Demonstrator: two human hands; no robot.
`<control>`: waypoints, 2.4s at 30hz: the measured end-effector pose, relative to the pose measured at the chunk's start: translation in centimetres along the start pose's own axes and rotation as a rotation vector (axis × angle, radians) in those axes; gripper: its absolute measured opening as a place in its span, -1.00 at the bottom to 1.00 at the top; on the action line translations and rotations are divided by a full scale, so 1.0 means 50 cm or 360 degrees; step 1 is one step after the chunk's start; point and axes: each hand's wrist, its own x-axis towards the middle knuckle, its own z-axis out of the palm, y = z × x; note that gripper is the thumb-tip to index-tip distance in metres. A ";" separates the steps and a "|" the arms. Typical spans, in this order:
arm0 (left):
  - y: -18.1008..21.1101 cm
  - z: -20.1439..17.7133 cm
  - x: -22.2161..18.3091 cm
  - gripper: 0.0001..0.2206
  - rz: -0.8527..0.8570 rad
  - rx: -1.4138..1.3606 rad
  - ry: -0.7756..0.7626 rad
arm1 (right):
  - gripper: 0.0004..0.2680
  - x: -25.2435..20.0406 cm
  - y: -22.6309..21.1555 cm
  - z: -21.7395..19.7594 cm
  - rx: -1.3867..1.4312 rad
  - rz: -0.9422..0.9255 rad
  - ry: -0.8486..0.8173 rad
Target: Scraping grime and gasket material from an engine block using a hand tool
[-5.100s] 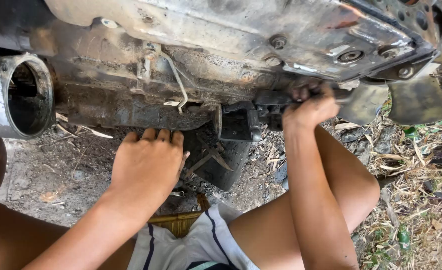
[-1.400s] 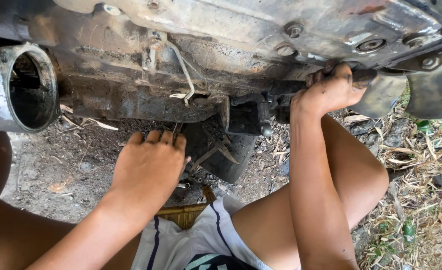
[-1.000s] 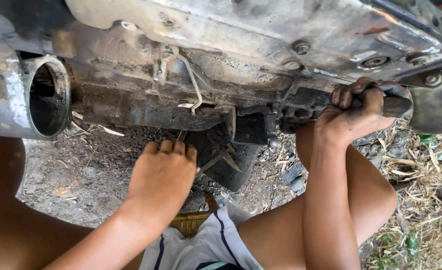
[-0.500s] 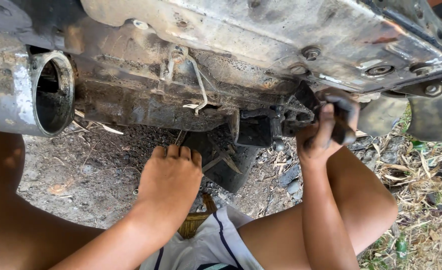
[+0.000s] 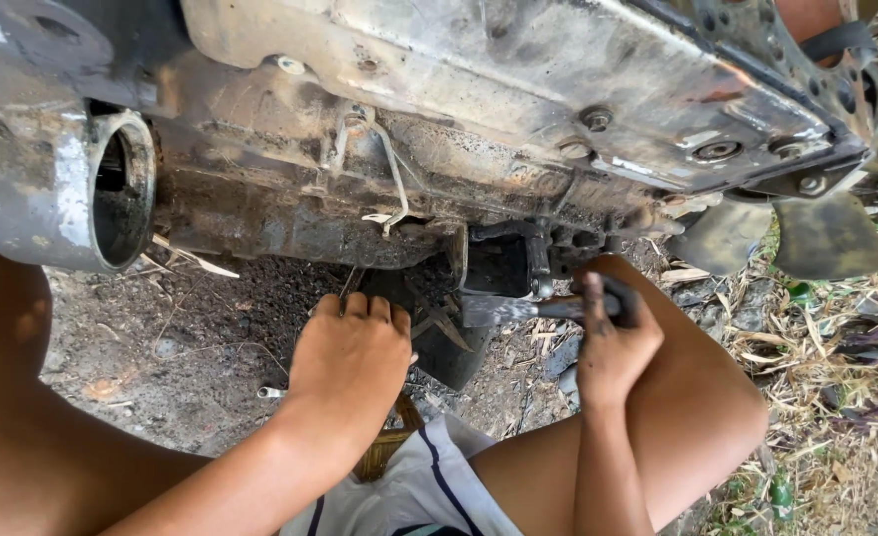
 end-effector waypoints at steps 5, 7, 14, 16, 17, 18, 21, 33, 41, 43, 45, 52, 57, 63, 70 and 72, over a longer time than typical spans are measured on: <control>0.003 0.003 0.010 -0.76 0.0038 0.0005 0.0062 | -0.78 -0.039 -0.004 -0.050 0.0371 0.0435 0.0039; 0.007 0.012 0.015 -0.79 0.0045 0.0054 0.0174 | -0.72 -0.061 0.002 -0.052 0.0579 0.0635 -0.0018; 0.002 0.025 0.022 -0.74 0.0115 0.0051 -0.0023 | -0.65 -0.104 -0.069 -0.064 0.0573 0.1359 -0.0771; -0.005 0.026 0.021 -0.76 0.0101 0.0058 -0.0081 | -0.66 -0.101 -0.075 -0.095 0.0439 0.1364 -0.0823; -0.008 0.025 0.020 -0.72 0.0066 0.0011 -0.0097 | -0.73 -0.101 -0.067 -0.115 0.0310 0.1257 -0.0665; -0.009 0.024 0.019 -0.67 0.0033 -0.0041 -0.0115 | -0.77 -0.101 -0.057 -0.139 0.0174 0.1153 -0.0508; -0.026 0.035 0.022 -0.63 0.0077 0.0008 -0.0098 | -0.63 -0.077 -0.065 -0.180 0.0183 0.0760 -0.0140; -0.038 0.036 0.023 -0.64 0.0082 -0.0042 -0.0077 | -0.75 -0.115 -0.007 -0.050 0.0858 0.0887 -0.0491; -0.033 0.035 0.021 -0.68 0.0060 -0.0071 -0.0039 | -0.81 -0.024 -0.042 -0.008 -0.0119 0.0415 -0.0510; -0.031 0.037 0.020 -0.67 0.0035 -0.0079 -0.0021 | -0.76 -0.011 -0.045 0.002 -0.0211 0.0398 -0.0505; -0.024 0.039 0.017 -0.74 0.0020 -0.0121 -0.0019 | -0.74 -0.007 -0.047 0.006 -0.0265 0.0388 -0.0499; -0.020 0.019 0.002 -0.68 0.0060 -0.0075 -0.0117 | -0.71 -0.030 -0.086 0.044 -0.0453 0.0518 -0.0474; -0.019 0.012 0.000 -0.70 0.0020 -0.0115 -0.0178 | -0.79 -0.042 -0.120 0.077 -0.0462 0.0596 -0.0495; -0.015 -0.002 -0.021 -0.67 0.0056 -0.0082 -0.0027 | -0.76 -0.033 -0.120 0.098 -0.0409 0.0604 -0.0509; -0.009 -0.004 -0.041 -0.72 0.0080 -0.0087 0.0040 | -0.74 -0.030 -0.087 0.113 -0.0429 0.0577 -0.0441; -0.008 -0.002 -0.043 -0.74 0.0071 -0.0091 0.0061 | -0.78 -0.031 -0.072 0.110 -0.0407 0.0528 -0.0455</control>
